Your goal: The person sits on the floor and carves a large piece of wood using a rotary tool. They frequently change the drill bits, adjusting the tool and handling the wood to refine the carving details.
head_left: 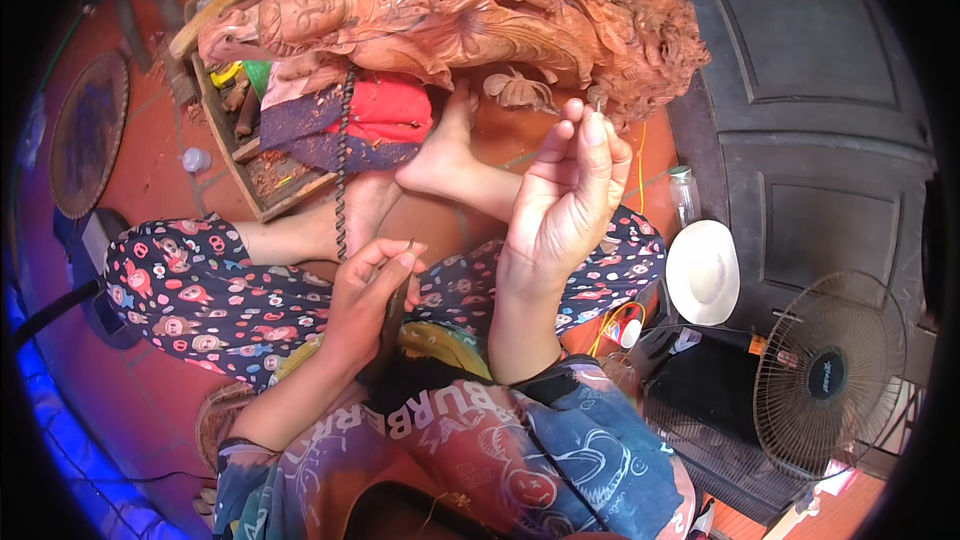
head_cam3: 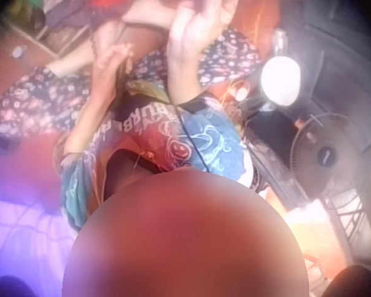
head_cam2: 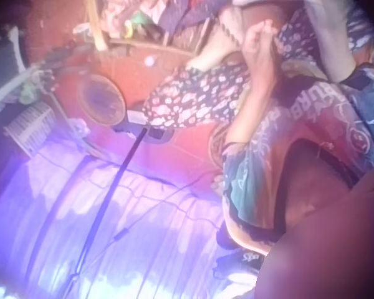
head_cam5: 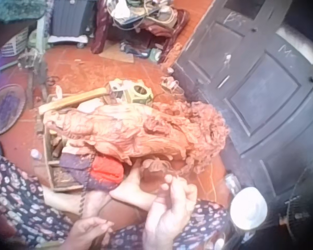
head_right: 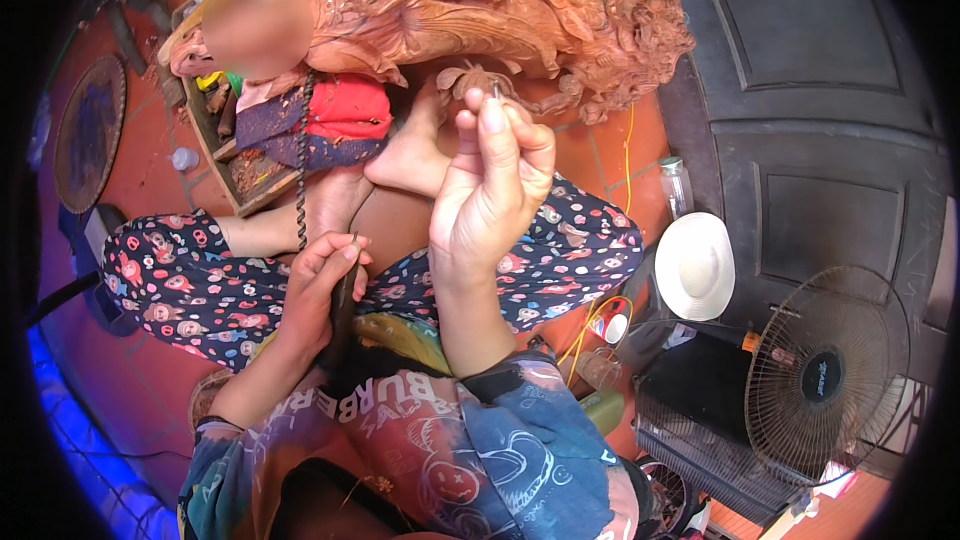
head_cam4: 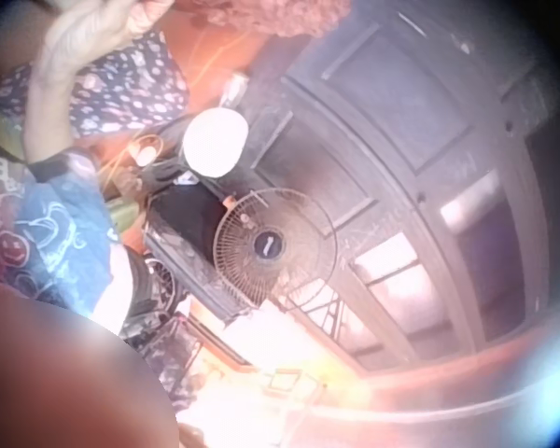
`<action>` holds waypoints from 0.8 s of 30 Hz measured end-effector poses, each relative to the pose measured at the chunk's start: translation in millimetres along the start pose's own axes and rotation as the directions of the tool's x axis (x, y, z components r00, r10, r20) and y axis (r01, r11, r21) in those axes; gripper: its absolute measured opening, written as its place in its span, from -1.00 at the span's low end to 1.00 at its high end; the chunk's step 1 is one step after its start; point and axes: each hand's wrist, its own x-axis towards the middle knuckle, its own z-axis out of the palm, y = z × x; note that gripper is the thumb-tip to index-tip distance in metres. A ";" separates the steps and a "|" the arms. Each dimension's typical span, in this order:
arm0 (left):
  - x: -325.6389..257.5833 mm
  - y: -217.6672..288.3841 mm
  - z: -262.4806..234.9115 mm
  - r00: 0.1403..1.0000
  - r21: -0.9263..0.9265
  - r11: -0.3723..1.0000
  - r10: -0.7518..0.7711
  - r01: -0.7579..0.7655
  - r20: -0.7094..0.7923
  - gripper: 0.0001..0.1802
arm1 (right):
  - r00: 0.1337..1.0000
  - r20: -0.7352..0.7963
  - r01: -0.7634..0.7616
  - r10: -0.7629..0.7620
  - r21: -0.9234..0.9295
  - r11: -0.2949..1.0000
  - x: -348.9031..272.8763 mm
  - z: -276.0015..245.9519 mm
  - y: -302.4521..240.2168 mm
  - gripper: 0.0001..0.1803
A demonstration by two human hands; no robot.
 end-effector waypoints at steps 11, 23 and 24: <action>9.6 83.9 18.3 0.795 -0.199 0.778 0.607 -0.595 -0.003 -0.84 | 0.999 0.023 -0.025 0.024 0.022 0.999 9.5 0.8 -6.4 -0.92; -7.3 200.3 66.9 0.400 -0.129 0.408 0.912 -0.904 0.084 -0.81 | 0.930 0.352 -0.224 0.105 0.316 0.922 -5.9 150.7 9.0 -0.88; -7.8 204.7 72.3 0.369 -0.117 0.378 0.925 -0.918 0.093 -0.81 | 0.928 0.360 -0.219 0.096 0.319 0.922 -4.5 158.4 7.3 -0.88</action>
